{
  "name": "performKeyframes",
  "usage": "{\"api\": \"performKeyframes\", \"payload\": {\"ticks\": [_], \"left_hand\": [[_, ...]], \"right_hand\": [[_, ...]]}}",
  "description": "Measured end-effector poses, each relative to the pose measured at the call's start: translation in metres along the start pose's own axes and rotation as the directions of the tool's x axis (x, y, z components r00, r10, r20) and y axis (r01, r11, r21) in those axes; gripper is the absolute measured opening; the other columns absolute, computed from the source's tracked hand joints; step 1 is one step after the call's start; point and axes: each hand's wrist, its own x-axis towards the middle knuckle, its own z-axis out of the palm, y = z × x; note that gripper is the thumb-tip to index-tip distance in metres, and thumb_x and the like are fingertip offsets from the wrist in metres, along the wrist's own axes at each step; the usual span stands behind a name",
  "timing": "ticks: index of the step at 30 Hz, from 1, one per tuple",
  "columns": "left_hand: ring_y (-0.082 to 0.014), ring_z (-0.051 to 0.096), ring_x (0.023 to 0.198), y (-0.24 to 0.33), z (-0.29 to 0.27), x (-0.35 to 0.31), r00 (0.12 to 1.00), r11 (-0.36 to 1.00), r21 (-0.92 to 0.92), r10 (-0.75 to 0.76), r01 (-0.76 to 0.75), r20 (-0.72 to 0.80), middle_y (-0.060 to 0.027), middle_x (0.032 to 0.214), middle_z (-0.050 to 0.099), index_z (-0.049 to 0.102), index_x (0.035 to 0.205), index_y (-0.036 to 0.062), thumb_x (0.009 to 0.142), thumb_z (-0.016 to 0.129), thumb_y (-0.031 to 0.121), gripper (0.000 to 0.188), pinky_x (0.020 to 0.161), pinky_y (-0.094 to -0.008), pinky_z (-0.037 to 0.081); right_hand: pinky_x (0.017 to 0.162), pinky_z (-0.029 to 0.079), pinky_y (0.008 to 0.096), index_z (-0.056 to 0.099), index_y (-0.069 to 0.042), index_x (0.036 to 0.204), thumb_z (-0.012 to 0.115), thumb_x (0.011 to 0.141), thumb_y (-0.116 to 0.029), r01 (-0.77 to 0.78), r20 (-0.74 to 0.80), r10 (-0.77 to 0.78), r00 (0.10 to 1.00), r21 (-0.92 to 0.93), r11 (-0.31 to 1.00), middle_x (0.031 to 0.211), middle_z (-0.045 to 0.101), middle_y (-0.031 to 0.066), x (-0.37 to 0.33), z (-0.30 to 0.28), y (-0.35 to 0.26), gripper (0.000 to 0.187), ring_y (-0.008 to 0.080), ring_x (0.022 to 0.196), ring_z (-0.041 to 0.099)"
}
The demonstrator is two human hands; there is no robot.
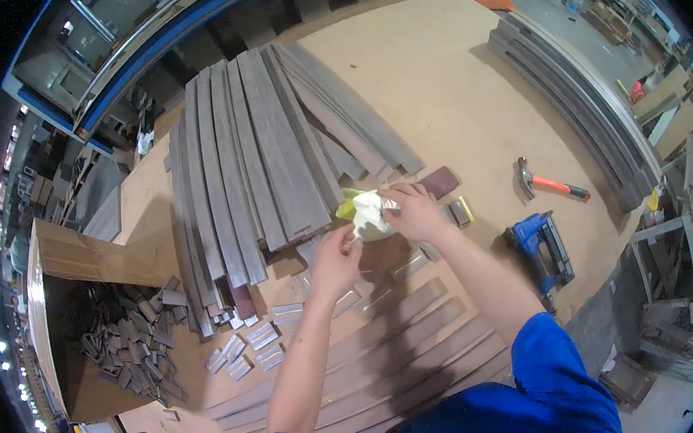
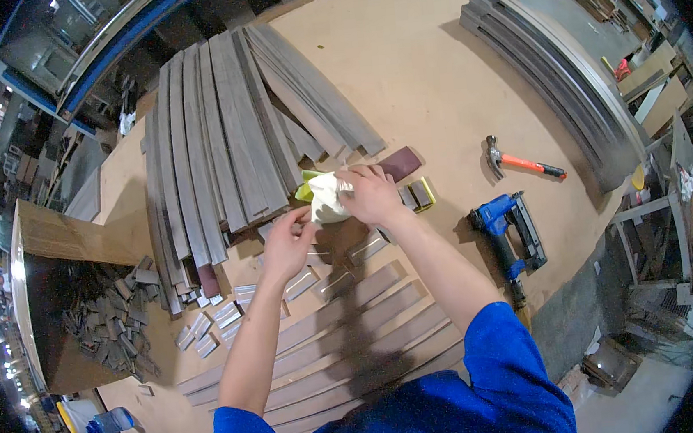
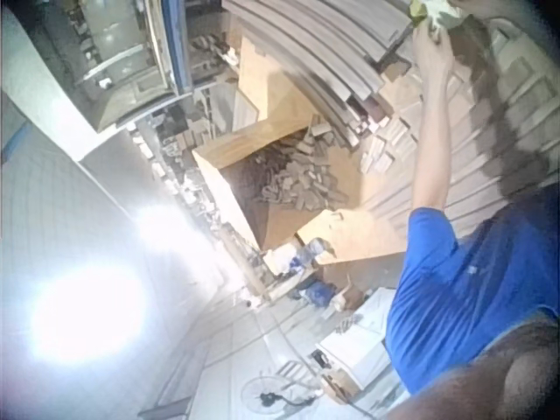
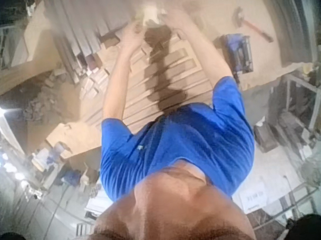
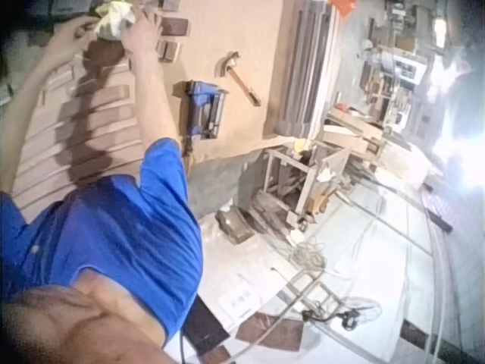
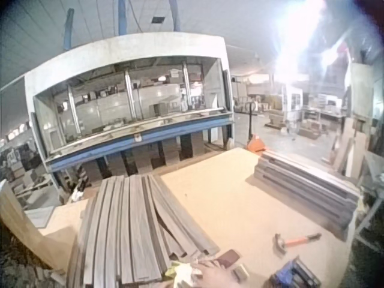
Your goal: Assembling wooden slats by gluing and stapling small wooden blocks onto them.
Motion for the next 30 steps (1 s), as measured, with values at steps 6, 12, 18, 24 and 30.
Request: {"api": "performKeyframes", "payload": {"ticks": [6, 12, 18, 24, 30], "left_hand": [[-0.0109, 0.066, 0.083, -0.015, -0.021, -0.099, 0.976, 0.953, -0.244, -0.204, 0.18, -0.078, -0.0059, 0.095, 0.073, 0.071, 0.118, 0.0008, 0.099, 0.065, 0.009, 0.021, 0.074, -0.0265, 0.052], [-0.0076, 0.062, 0.077, -0.052, -0.02, -0.218, 0.932, 0.903, -0.303, -0.347, 0.303, -0.103, -0.0033, 0.087, 0.07, 0.07, 0.113, 0.0003, 0.101, 0.065, 0.011, 0.017, 0.068, -0.0242, 0.049], [-0.01, 0.065, 0.079, -0.026, 0.014, -0.255, 0.938, 0.898, -0.319, -0.339, 0.303, -0.065, -0.0048, 0.089, 0.071, 0.07, 0.116, -0.0012, 0.101, 0.064, 0.011, 0.019, 0.072, -0.0252, 0.051], [-0.0192, 0.069, 0.086, 0.007, 0.041, -0.235, 0.999, 0.999, 0.028, 0.026, -0.026, -0.023, -0.0101, 0.094, 0.073, 0.073, 0.115, 0.0042, 0.094, 0.071, 0.011, 0.022, 0.076, -0.0303, 0.052], [-0.0338, 0.066, 0.105, 0.015, 0.084, -0.23, 0.964, 0.958, 0.115, 0.256, -0.262, 0.067, -0.014, 0.111, 0.07, 0.071, 0.111, 0.0052, 0.088, 0.075, 0.012, 0.024, 0.092, -0.0407, 0.053]], "right_hand": [[0.105, 0.047, 0.0479, 0.067, -0.013, 0.131, 0.07, 0.09, -0.026, 0.079, -0.304, -0.038, 0.952, 0.123, 0.989, 0.133, 0.066, 0.0114, -0.017, -0.03, 0.006, 0.043, 0.0341, 0.125, 0.059], [0.091, 0.056, 0.0402, 0.068, -0.005, 0.123, 0.076, 0.086, -0.024, -0.27, -0.046, 0.308, 0.95, 0.371, 0.888, 0.117, 0.072, 0.0127, -0.116, -0.049, 0.039, 0.043, 0.0279, 0.103, 0.069], [0.096, 0.054, 0.0494, 0.068, -0.008, 0.127, 0.079, 0.079, -0.025, -0.181, -0.281, 0.14, 0.949, -0.127, 0.975, 0.124, 0.065, 0.0133, -0.141, -0.004, 0.024, 0.052, 0.0363, 0.109, 0.064], [0.092, 0.055, 0.0445, 0.068, -0.007, 0.127, 0.079, 0.077, -0.022, -0.196, -0.215, 0.217, 0.952, 0.117, 0.974, 0.126, 0.063, 0.0149, -0.158, -0.009, 0.054, 0.053, 0.0322, 0.109, 0.065], [0.087, 0.054, 0.0356, 0.069, -0.006, 0.124, 0.077, 0.076, -0.011, -0.224, -0.273, 0.322, 0.907, 0.336, 0.915, 0.116, 0.062, 0.0103, -0.251, -0.082, 0.05, 0.048, 0.0231, 0.1, 0.063]]}}
